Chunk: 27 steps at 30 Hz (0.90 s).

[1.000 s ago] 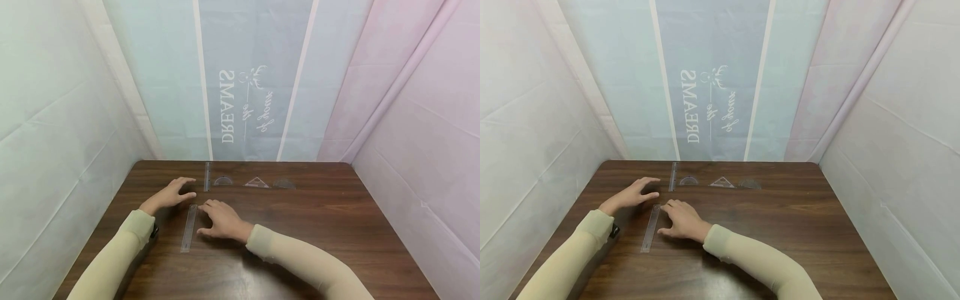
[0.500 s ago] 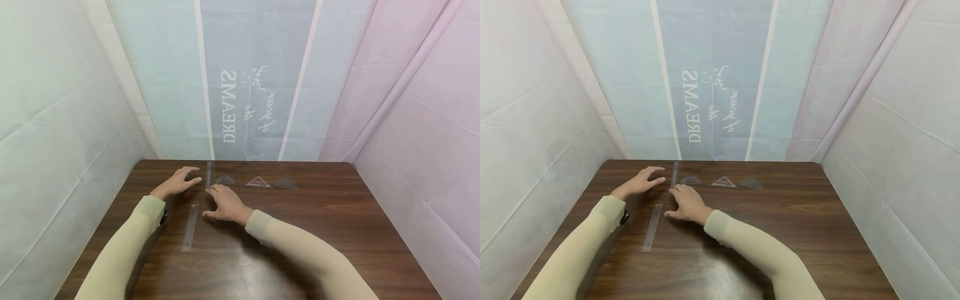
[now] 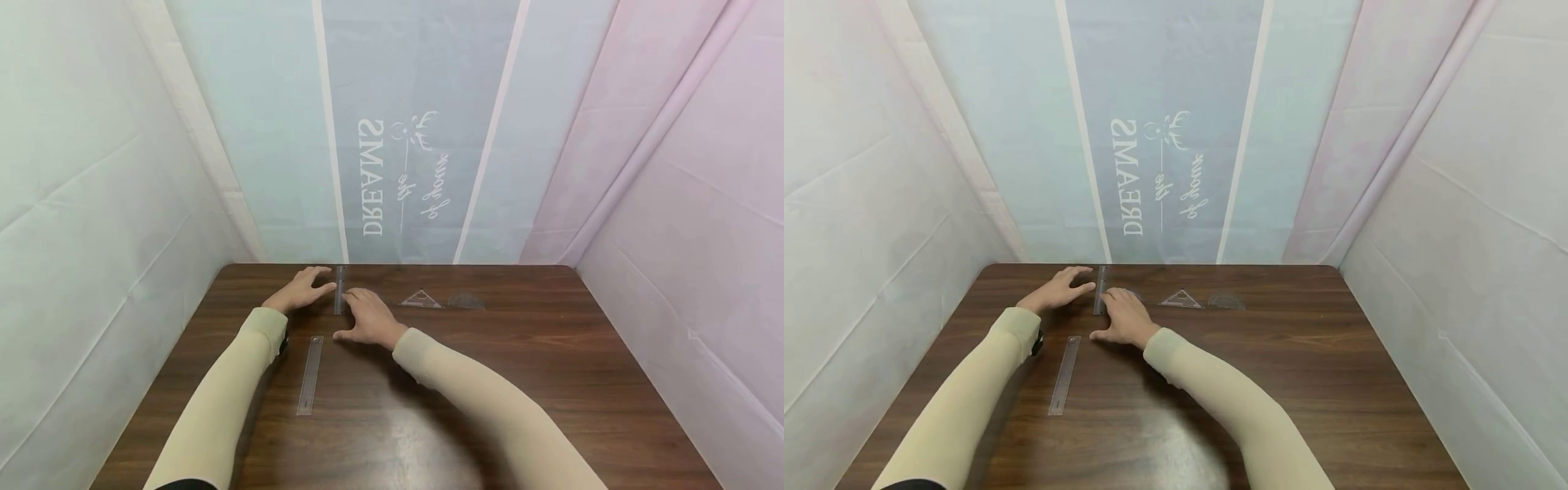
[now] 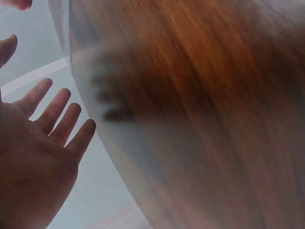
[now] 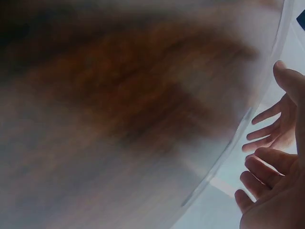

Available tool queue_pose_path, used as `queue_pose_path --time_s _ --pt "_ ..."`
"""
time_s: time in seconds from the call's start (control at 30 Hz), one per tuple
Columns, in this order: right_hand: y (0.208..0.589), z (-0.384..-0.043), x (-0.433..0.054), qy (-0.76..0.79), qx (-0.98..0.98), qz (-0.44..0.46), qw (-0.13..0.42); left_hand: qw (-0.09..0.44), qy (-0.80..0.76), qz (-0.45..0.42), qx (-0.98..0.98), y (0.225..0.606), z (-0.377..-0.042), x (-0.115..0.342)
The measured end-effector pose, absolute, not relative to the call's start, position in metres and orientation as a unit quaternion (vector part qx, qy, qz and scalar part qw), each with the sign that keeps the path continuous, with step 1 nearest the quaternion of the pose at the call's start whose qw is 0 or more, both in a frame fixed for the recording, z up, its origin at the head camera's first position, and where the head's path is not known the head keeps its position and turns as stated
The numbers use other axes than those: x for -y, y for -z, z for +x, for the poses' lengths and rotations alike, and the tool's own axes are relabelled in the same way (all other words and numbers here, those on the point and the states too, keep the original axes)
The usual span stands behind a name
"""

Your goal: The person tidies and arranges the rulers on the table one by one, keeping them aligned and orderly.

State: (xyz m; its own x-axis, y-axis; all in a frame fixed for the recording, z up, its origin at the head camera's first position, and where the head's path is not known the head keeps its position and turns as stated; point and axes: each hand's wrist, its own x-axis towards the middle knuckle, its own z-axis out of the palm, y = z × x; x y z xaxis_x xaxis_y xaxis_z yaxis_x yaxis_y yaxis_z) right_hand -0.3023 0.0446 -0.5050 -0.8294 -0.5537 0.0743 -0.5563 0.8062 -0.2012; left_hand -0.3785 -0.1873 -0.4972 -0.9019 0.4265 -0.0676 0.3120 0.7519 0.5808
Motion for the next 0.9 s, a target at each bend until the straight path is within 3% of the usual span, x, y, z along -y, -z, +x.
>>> queue_pose_path --time_s 0.9 --pt "0.517 -0.340 -0.041 -0.129 0.959 0.249 -0.030 0.088 -0.287 0.174 -0.938 0.524 -0.410 0.167"
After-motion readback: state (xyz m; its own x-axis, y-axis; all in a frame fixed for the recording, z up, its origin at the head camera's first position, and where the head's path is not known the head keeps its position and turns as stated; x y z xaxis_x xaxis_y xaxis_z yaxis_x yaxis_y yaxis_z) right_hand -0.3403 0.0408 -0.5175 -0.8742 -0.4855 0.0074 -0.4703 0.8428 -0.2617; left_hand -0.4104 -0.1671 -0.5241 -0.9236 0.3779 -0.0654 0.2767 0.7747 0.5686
